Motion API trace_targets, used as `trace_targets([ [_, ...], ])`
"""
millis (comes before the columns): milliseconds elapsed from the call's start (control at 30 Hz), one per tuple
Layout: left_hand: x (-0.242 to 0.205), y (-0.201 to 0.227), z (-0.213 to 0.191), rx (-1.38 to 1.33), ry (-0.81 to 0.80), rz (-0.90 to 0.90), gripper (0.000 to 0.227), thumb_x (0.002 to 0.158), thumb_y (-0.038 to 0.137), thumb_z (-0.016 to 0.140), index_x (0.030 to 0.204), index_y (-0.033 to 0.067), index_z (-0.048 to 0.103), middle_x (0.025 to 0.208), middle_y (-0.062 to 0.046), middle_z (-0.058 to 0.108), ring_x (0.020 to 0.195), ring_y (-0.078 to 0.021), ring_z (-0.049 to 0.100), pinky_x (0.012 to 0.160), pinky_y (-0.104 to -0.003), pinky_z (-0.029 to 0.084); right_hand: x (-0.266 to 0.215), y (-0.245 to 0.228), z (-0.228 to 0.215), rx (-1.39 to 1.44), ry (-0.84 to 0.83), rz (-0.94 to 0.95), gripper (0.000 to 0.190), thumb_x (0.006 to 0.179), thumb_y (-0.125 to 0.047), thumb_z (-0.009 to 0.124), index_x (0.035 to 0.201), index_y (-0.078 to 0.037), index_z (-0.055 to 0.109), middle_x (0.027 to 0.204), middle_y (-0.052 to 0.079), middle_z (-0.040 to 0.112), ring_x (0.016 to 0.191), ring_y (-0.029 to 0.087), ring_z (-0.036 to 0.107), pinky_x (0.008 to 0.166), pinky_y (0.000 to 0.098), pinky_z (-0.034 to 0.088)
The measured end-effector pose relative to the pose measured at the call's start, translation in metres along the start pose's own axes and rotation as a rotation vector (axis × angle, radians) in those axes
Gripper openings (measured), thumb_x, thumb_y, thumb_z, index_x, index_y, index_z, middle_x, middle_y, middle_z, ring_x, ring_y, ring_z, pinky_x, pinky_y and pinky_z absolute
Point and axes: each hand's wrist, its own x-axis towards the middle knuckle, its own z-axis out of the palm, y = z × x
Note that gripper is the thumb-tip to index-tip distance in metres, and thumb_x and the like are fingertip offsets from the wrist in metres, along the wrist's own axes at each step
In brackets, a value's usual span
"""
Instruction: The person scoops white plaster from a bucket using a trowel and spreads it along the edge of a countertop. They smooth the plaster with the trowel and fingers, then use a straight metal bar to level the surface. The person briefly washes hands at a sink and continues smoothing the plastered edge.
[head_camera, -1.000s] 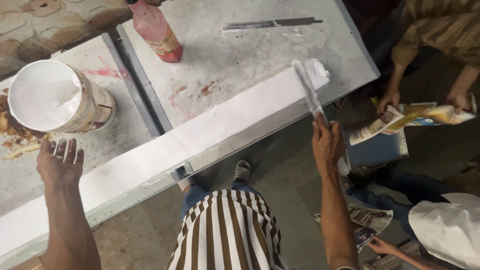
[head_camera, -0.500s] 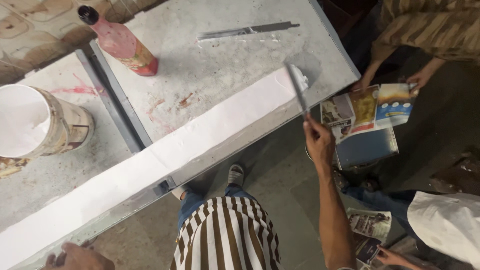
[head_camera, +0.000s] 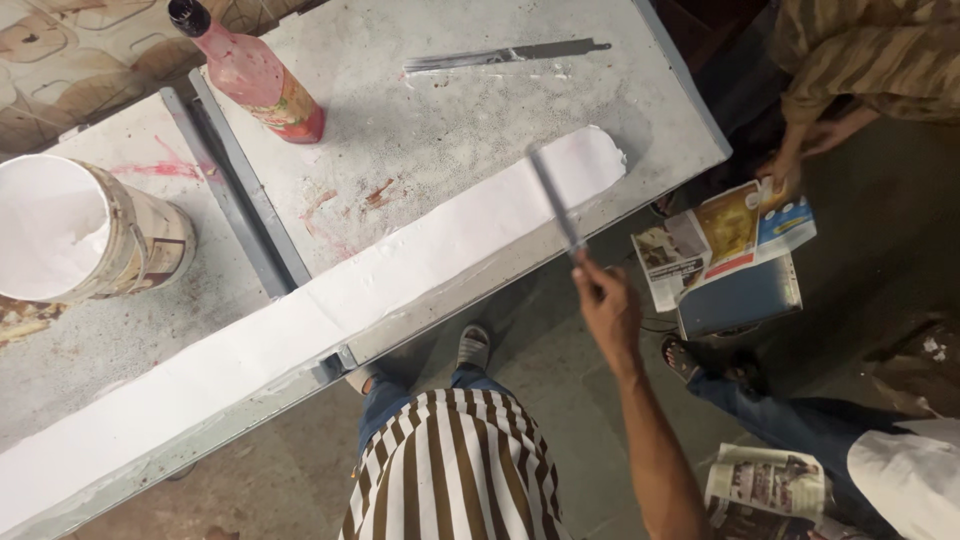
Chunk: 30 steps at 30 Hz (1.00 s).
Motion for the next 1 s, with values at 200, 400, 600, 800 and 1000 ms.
trace_targets([
  [200,-0.031,0.025,0.031,-0.033,-0.084,-0.030,0.075,0.106,0.017,0.061,0.159,-0.0053,0.013,0.142,-0.033,0.048,0.114,-0.0417,0.067,0.082,-0.052,0.058,-0.021,-0.011,0.007,0.283,-0.155,-0.070,0.035,0.097,-0.034,0.070,0.132,-0.028,0.071,0.087,0.001,0.057,0.074,0.014,0.056,0.060,0.0309,0.047],
  [400,-0.076,0.061,0.045,-0.003,-0.117,0.099,0.081,0.103,0.016,0.063,0.160,-0.0062,0.009,0.141,-0.036,0.049,0.114,-0.0459,0.066,0.081,-0.057,0.057,0.059,0.036,-0.028,-0.127,0.201,0.080,0.035,0.100,-0.037,0.072,0.134,-0.029,0.074,0.091,0.010,0.058,0.083,0.026,0.059,0.074,0.0414,0.049],
  [600,-0.100,0.054,0.056,0.188,-0.040,0.286,0.083,0.101,0.021,0.074,0.155,-0.0096,0.019,0.133,-0.040,0.055,0.093,-0.0421,0.072,0.066,-0.052,0.060,0.082,0.050,-0.038,-0.151,0.190,0.161,0.032,0.099,-0.042,0.072,0.129,-0.031,0.074,0.098,0.008,0.061,0.087,0.029,0.063,0.077,0.0460,0.051],
  [800,-0.095,0.035,0.055,0.187,-0.020,0.226,0.082,0.093,0.016,0.075,0.155,-0.0066,0.026,0.125,-0.032,0.056,0.084,-0.0404,0.072,0.055,-0.049,0.055,0.049,0.029,-0.023,-0.127,0.100,-0.002,0.034,0.098,-0.038,0.072,0.130,-0.027,0.074,0.095,0.007,0.060,0.081,0.024,0.061,0.071,0.0393,0.050],
  [1000,-0.079,0.033,0.057,0.205,-0.067,0.217,0.080,0.093,0.017,0.075,0.151,-0.0122,0.030,0.122,-0.033,0.059,0.083,-0.0397,0.072,0.054,-0.048,0.057,0.032,0.016,-0.023,0.048,0.010,-0.079,0.031,0.097,-0.035,0.073,0.125,-0.023,0.076,0.082,0.007,0.061,0.074,0.020,0.058,0.065,0.0356,0.047],
])
